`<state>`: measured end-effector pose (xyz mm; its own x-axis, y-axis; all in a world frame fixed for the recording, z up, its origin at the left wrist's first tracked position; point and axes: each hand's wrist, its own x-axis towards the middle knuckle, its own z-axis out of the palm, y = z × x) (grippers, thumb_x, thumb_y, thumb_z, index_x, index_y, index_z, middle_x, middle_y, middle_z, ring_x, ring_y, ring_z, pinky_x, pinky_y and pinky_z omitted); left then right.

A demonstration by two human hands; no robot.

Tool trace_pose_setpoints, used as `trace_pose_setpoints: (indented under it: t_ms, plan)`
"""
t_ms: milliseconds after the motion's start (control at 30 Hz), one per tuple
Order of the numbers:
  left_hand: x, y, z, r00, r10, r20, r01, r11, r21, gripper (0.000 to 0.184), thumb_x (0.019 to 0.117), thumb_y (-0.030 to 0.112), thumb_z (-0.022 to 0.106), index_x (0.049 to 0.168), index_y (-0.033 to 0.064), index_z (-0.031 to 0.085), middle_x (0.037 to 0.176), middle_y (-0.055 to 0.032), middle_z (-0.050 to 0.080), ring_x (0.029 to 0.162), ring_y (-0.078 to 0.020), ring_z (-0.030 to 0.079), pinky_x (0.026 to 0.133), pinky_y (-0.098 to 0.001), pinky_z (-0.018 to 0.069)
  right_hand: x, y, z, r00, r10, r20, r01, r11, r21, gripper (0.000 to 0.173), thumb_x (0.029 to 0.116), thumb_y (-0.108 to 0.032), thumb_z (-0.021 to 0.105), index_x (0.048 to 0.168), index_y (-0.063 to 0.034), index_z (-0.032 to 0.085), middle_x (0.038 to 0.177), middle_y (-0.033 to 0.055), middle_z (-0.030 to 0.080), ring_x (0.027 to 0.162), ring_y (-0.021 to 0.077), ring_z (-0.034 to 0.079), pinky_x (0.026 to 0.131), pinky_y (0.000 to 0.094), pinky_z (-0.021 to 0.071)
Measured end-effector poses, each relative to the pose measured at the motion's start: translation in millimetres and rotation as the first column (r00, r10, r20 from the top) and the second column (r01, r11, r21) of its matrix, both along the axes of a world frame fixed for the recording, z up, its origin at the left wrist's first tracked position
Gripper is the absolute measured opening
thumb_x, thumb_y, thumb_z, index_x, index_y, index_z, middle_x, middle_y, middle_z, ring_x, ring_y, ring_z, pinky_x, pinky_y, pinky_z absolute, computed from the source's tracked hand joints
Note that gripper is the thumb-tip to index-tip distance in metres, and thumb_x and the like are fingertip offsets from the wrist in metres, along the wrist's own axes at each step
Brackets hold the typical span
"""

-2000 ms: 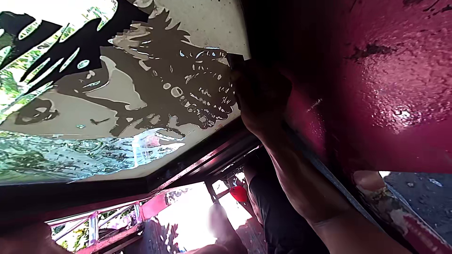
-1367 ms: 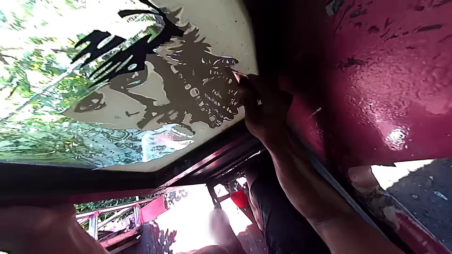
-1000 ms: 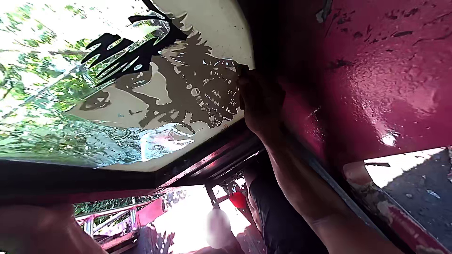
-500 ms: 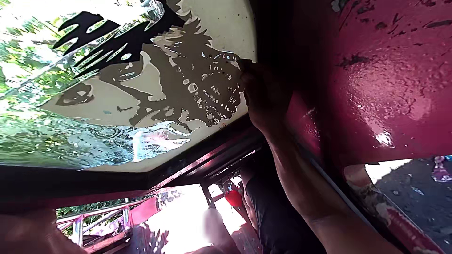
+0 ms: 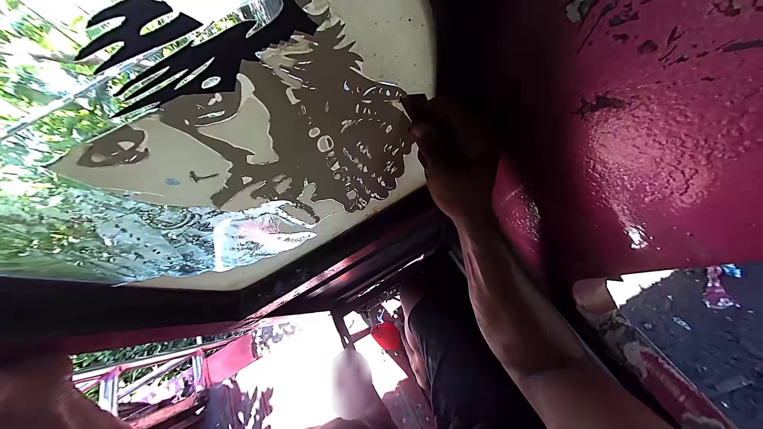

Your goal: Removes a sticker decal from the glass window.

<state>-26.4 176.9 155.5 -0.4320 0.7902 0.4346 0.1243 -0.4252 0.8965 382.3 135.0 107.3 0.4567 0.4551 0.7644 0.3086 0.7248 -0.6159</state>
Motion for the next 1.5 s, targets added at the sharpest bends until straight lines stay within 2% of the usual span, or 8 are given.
trace_pose_setpoints:
  t_ms: [233,400,500,667,867,1233,1433,1500]
  plan:
    - [-2,-1,-3,0.998,0.003,-0.068,-0.008,0.997,-0.079,0.016,0.0882,-0.022,0.041,0.084,-0.0111,0.051,0.068,-0.0126,0.059,0.065,-0.0185,0.064,0.065,-0.0315,0.0579,0,-6,8,0.991,0.111,-0.072,-0.119,0.987,-0.107,0.017,0.0995,0.0,0.053,0.086,-0.0054,0.06,0.067,-0.011,0.052,0.049,-0.0073,0.04,0.044,0.0116,0.036]
    - [-1,1,1,0.999,-0.046,-0.013,0.045,0.997,-0.065,0.02,0.0916,-0.018,0.033,0.085,-0.0102,0.05,0.068,-0.0134,0.059,0.066,-0.0199,0.064,0.067,-0.0344,0.059,-6,7,-15,1.0,0.011,-0.018,-0.009,0.997,0.079,0.013,0.0997,-0.001,0.054,0.091,0.0026,0.063,0.07,-0.0053,0.056,0.055,-0.003,0.048,0.05,0.0164,0.0438]
    - [0,0,1,0.996,0.034,-0.085,-0.032,0.999,0.03,0.021,0.093,-0.013,0.033,0.083,-0.0091,0.051,0.068,-0.0107,0.056,0.065,-0.0165,0.062,0.066,-0.0316,0.0567,-10,8,-15,0.995,-0.001,-0.098,0.006,0.998,0.055,0.013,0.1013,-0.002,0.053,0.091,-0.0019,0.062,0.069,-0.0092,0.054,0.053,-0.005,0.046,0.048,0.0148,0.0419]
    - [-9,2,-4,0.998,0.05,-0.025,-0.051,0.998,-0.029,0.018,0.0994,-0.009,0.035,0.09,-0.0051,0.05,0.073,-0.0088,0.059,0.072,-0.0156,0.064,0.073,-0.0325,0.0581,-10,8,-12,0.997,-0.048,-0.066,0.051,0.998,0.048,0.013,0.0997,-0.001,0.055,0.089,0.0006,0.063,0.067,-0.0076,0.055,0.052,-0.0051,0.046,0.048,0.0147,0.042]
    - [4,1,4,0.991,0.128,-0.024,-0.127,0.991,0.039,0.018,0.0919,-0.015,0.035,0.084,-0.0087,0.05,0.068,-0.0134,0.056,0.065,-0.02,0.061,0.066,-0.0359,0.057,-12,8,-8,0.995,-0.062,-0.074,0.064,0.997,0.034,0.015,0.0998,-0.001,0.054,0.087,0.0007,0.063,0.066,-0.0071,0.054,0.052,-0.0044,0.046,0.048,0.0146,0.0413]
    - [0,0,-2,0.996,-0.076,-0.057,0.075,0.997,-0.01,0.017,0.0862,-0.021,0.04,0.082,-0.0096,0.052,0.068,-0.0128,0.061,0.066,-0.0195,0.066,0.068,-0.0334,0.0594,-6,0,5,0.992,-0.123,0.041,0.126,0.99,-0.058,0.02,0.0997,-0.002,0.054,0.08,-0.0033,0.06,0.066,-0.0089,0.051,0.055,-0.0077,0.044,0.052,0.0114,0.0401]
    - [-6,1,-4,0.992,-0.088,-0.089,0.085,0.996,-0.03,0.019,0.0861,-0.021,0.038,0.081,-0.0109,0.053,0.068,-0.0124,0.06,0.066,-0.0186,0.065,0.067,-0.0333,0.059,-1,5,-6,0.908,-0.35,0.228,0.338,0.937,0.091,0.017,0.0982,-0.004,0.058,0.09,0.0062,0.069,0.074,0.0084,0.065,0.064,0.0053,0.06,0.061,0.0206,0.0502]
    - [-20,6,-14,0.998,-0.054,-0.037,0.054,0.998,-0.011,0.024,0.0974,-0.014,0.034,0.086,-0.0021,0.051,0.07,-0.0041,0.06,0.069,-0.0107,0.064,0.07,-0.0275,0.0581,1,3,-11,0.914,-0.309,0.264,0.29,0.951,0.109,0.021,0.1008,-0.007,0.056,0.092,0.006,0.069,0.073,0.0087,0.066,0.062,0.0071,0.061,0.058,0.0231,0.0522]
